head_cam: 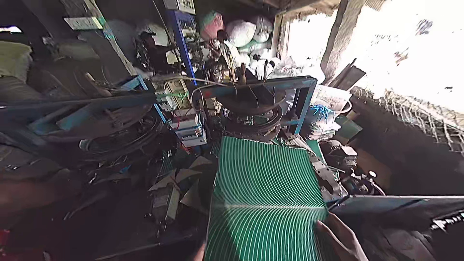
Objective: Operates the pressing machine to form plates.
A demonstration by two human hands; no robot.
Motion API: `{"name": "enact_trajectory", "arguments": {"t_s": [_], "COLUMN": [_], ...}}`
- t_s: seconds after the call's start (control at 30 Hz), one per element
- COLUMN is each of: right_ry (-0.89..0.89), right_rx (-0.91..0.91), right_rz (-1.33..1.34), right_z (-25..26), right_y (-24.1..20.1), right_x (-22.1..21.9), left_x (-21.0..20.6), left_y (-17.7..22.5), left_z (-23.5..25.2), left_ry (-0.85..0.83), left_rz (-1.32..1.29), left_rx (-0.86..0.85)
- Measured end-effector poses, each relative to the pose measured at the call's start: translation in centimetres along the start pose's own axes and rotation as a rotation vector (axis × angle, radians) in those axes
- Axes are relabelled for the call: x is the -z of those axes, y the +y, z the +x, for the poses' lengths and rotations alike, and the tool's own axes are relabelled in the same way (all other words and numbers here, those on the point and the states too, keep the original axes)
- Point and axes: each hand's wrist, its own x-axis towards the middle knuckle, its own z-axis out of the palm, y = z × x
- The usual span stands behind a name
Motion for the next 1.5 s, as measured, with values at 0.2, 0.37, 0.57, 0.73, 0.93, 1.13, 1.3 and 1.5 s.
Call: {"name": "enact_trajectory", "arguments": {"t_s": [0.2, 0.37, 0.57, 0.73, 0.93, 1.13, 1.3, 1.5], "right_ry": [0.164, 0.088, 0.303, 0.448, 0.569, 0.631, 0.553, 0.554], "right_rx": [0.197, 0.130, 0.163, 0.228, 0.165, 0.248, 0.213, -0.066], "right_rz": [0.238, 0.156, 0.236, 0.019, -0.335, -0.536, -0.576, -0.740], "right_z": [5.7, 12.3, 12.6, 9.0, 8.2, 12.6, 17.4, 22.2], "right_y": [-5.2, -8.2, -10.1, -7.9, -2.0, 1.4, 0.1, -1.7], "right_x": [1.3, 0.9, 1.4, 3.1, 6.2, 6.1, 5.0, 4.8], "left_x": [-2.6, -2.3, 1.7, 6.3, 8.6, 8.5, 8.0, 7.5], "left_y": [1.4, 1.5, 2.3, 4.1, 4.4, 4.2, 4.5, 4.8], "left_z": [7.4, 10.6, 23.2, 38.2, 44.7, 42.9, 42.4, 41.9], "left_ry": [0.316, 0.454, 0.558, 0.594, 0.640, 0.634, 0.625, 0.624], "left_rz": [0.229, 0.182, 0.200, 0.402, 0.632, 0.573, 0.576, 0.524], "left_rx": [-0.097, -0.061, -0.021, -0.004, 0.027, -0.046, -0.025, 0.006]}}
